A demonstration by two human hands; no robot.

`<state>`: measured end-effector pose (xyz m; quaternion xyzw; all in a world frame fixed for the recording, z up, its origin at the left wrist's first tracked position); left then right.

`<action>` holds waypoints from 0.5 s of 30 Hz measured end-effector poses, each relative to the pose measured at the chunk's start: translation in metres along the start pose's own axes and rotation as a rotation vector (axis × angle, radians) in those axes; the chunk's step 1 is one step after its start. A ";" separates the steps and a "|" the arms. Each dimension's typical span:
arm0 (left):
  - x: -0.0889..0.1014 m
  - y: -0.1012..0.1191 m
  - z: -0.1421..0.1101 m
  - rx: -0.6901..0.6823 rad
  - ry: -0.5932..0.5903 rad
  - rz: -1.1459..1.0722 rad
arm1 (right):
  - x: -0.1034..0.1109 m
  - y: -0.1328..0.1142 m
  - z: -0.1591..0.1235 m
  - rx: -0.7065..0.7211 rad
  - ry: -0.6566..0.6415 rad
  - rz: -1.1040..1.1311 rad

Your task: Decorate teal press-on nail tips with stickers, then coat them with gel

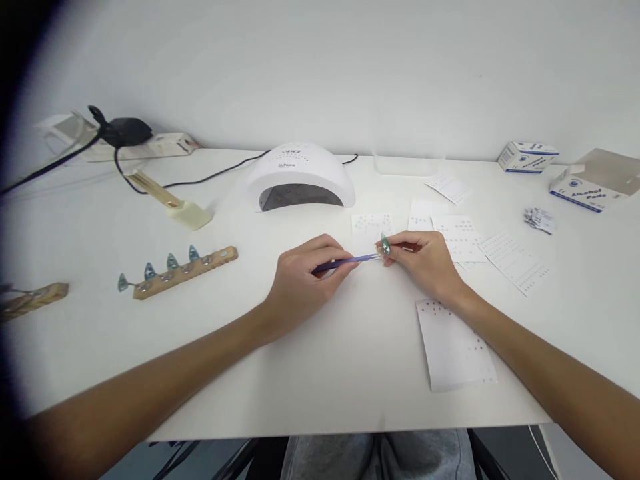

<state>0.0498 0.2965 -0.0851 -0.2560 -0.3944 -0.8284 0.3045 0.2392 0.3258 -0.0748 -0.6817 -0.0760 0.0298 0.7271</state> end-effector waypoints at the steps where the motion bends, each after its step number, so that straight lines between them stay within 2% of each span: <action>1: 0.000 0.000 0.000 -0.002 0.002 -0.007 | 0.000 0.000 0.000 -0.003 0.004 0.002; 6: 0.013 -0.001 0.012 0.086 0.022 -0.139 | 0.001 0.001 0.000 0.004 -0.009 0.004; 11: 0.035 -0.009 0.034 0.198 0.009 -0.469 | -0.003 -0.001 -0.004 0.011 -0.062 -0.011; 15: 0.044 -0.014 0.042 0.303 0.072 -0.649 | -0.011 -0.006 -0.013 0.032 -0.138 0.010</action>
Point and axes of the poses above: each hand's wrist, its own z-axis towards the middle knuckle, its own x-axis out of the back of the hand, y = z × x, the point moved 2 cm from there along z, towards the middle knuckle, and after that the axes turned 14 degrees about z, right-handed, at the moved point
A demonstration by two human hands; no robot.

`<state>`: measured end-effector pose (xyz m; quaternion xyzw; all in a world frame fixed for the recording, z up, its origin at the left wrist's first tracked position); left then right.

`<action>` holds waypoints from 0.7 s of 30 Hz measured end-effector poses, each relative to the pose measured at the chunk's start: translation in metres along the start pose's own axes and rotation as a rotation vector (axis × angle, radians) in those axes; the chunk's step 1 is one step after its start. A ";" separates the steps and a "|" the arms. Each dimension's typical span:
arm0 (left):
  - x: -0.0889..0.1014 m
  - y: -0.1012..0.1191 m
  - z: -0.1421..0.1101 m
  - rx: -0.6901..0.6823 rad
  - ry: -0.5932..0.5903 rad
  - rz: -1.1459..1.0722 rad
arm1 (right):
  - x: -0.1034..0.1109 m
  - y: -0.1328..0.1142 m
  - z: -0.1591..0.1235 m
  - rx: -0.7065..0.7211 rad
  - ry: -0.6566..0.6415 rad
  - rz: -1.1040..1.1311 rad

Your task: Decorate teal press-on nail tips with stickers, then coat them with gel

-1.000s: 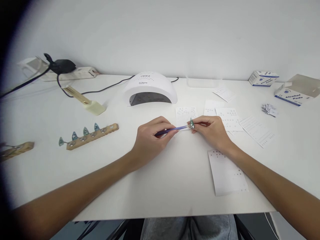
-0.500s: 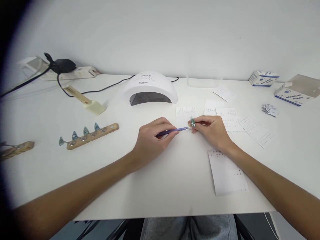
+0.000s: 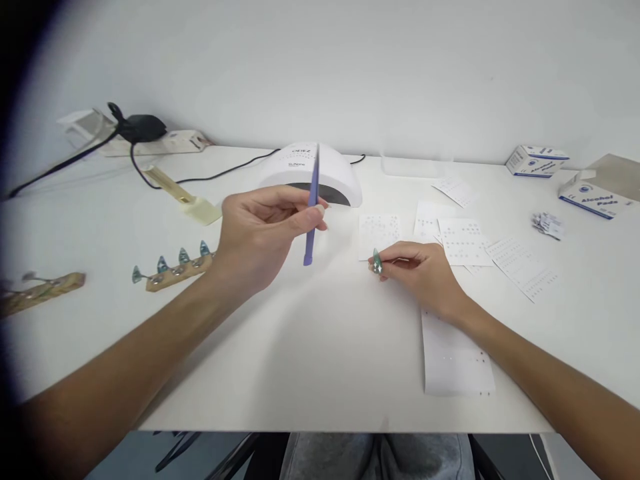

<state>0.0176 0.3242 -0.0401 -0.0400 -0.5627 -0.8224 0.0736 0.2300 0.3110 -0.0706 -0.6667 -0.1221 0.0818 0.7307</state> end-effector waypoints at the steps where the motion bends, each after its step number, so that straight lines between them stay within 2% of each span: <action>1: 0.000 0.000 0.000 0.017 0.001 -0.034 | -0.002 -0.001 -0.002 0.002 -0.020 0.011; 5: -0.005 -0.001 -0.004 0.101 -0.119 -0.168 | -0.010 -0.001 -0.007 -0.018 -0.086 0.050; 8: -0.012 -0.001 -0.011 0.119 -0.176 -0.141 | -0.013 0.000 -0.008 -0.044 -0.114 0.051; 14: -0.016 0.000 -0.021 0.057 -0.052 0.037 | -0.014 0.000 -0.007 -0.051 -0.119 0.035; 21: -0.023 0.001 -0.027 0.075 -0.050 0.000 | -0.016 -0.001 -0.008 -0.023 -0.144 0.012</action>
Point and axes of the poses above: each hand's wrist, its own z-axis towards the middle knuckle, its own x-axis out of the back of the hand, y = z × x, the point moved 2 cm from there along z, towards the middle knuckle, and after that the axes turned 14 degrees about z, right-handed, at the moved point
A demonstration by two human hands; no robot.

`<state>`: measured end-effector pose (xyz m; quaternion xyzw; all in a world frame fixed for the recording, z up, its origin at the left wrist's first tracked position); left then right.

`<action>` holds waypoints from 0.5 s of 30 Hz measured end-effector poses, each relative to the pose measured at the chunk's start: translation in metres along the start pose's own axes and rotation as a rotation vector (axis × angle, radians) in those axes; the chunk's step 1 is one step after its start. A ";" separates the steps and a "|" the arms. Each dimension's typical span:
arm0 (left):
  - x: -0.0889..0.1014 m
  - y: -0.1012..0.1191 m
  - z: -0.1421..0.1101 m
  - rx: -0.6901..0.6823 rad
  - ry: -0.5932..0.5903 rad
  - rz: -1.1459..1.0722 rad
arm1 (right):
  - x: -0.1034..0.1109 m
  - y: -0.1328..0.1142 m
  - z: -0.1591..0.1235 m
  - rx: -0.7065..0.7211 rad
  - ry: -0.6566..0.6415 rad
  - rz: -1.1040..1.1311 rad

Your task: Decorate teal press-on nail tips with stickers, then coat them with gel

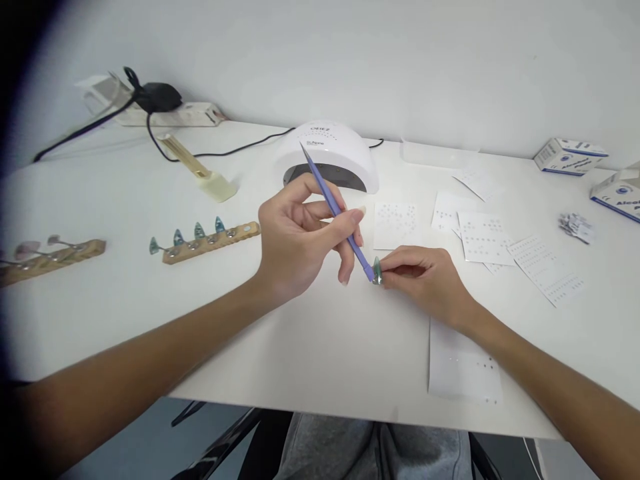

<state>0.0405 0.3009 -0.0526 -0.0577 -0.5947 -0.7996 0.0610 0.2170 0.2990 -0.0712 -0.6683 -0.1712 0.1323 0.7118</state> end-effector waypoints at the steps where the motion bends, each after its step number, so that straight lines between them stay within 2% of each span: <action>1: -0.001 0.000 0.000 0.001 -0.003 0.002 | 0.000 0.000 0.000 0.000 -0.004 -0.005; 5: -0.002 -0.001 -0.001 -0.017 0.014 0.057 | -0.002 -0.001 0.000 0.004 -0.008 -0.021; 9: -0.004 -0.001 -0.007 -0.061 0.086 0.133 | -0.002 -0.004 0.001 -0.010 0.007 -0.047; 15: -0.006 0.001 -0.016 -0.132 0.142 0.150 | -0.001 -0.003 0.001 0.004 0.006 -0.059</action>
Point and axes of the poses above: each hand's wrist, its own z-axis towards the middle knuckle, its own x-axis out of the back of the hand, y = z × x, the point moved 2 cm from there along z, towards the middle knuckle, and after that the axes turned 14 degrees about z, right-handed, at the moved point
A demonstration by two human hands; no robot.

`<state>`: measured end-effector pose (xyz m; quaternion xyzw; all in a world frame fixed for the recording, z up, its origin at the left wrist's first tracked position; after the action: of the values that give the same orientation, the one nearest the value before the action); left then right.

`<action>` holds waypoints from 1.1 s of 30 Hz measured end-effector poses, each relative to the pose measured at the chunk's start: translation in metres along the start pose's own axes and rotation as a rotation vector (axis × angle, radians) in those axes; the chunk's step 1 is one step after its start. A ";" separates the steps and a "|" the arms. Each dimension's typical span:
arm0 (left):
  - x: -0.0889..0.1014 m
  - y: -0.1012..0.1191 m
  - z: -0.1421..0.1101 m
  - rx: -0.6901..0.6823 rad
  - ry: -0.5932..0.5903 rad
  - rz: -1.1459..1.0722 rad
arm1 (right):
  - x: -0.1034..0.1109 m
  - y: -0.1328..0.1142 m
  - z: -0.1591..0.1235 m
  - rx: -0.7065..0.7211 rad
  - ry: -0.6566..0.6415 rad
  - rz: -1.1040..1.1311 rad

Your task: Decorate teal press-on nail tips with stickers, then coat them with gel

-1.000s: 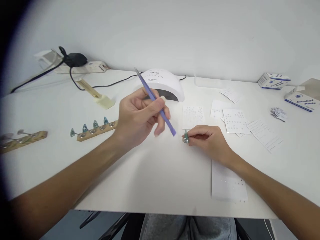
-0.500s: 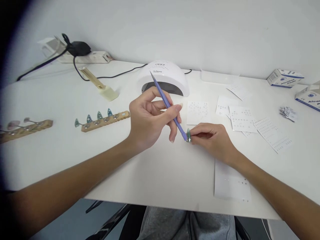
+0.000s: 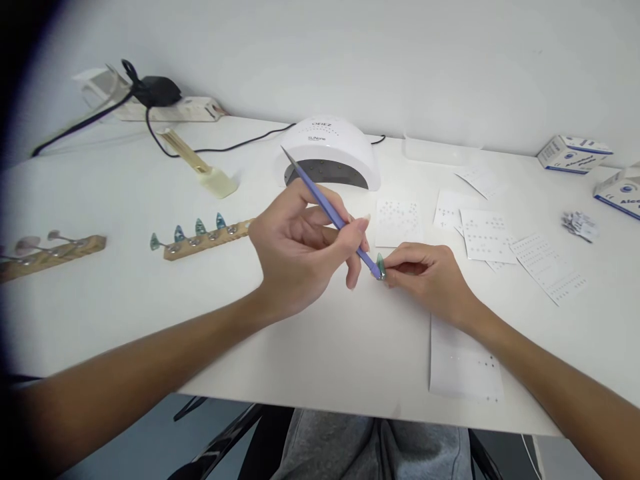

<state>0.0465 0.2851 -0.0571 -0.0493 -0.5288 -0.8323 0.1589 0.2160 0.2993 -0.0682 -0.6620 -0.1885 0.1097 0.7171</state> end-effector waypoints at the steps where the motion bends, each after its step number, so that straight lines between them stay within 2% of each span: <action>1: 0.001 0.000 0.001 0.000 0.017 0.014 | 0.000 0.000 0.000 0.001 0.001 0.002; 6: 0.007 -0.005 0.010 0.019 0.119 0.035 | 0.000 0.002 0.000 -0.006 0.014 0.030; 21: -0.001 0.000 -0.006 -0.007 0.017 0.027 | 0.001 0.002 0.000 -0.002 0.005 0.008; 28: 0.006 0.001 0.008 0.013 0.149 0.036 | 0.002 0.002 0.002 -0.040 0.003 0.053; 33: 0.004 0.000 0.005 0.025 0.111 0.011 | 0.002 0.001 0.002 -0.045 0.003 0.069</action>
<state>0.0429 0.2885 -0.0540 -0.0038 -0.5294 -0.8261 0.1931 0.2168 0.3016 -0.0689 -0.6841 -0.1670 0.1292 0.6981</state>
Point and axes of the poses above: each hand's wrist, its own z-axis towards the middle knuckle, its own x-axis out of the back of the hand, y = z × x, the point moved 2 cm from there along z, towards the middle knuckle, and after that the axes turned 14 degrees about z, right-handed, at the moved point
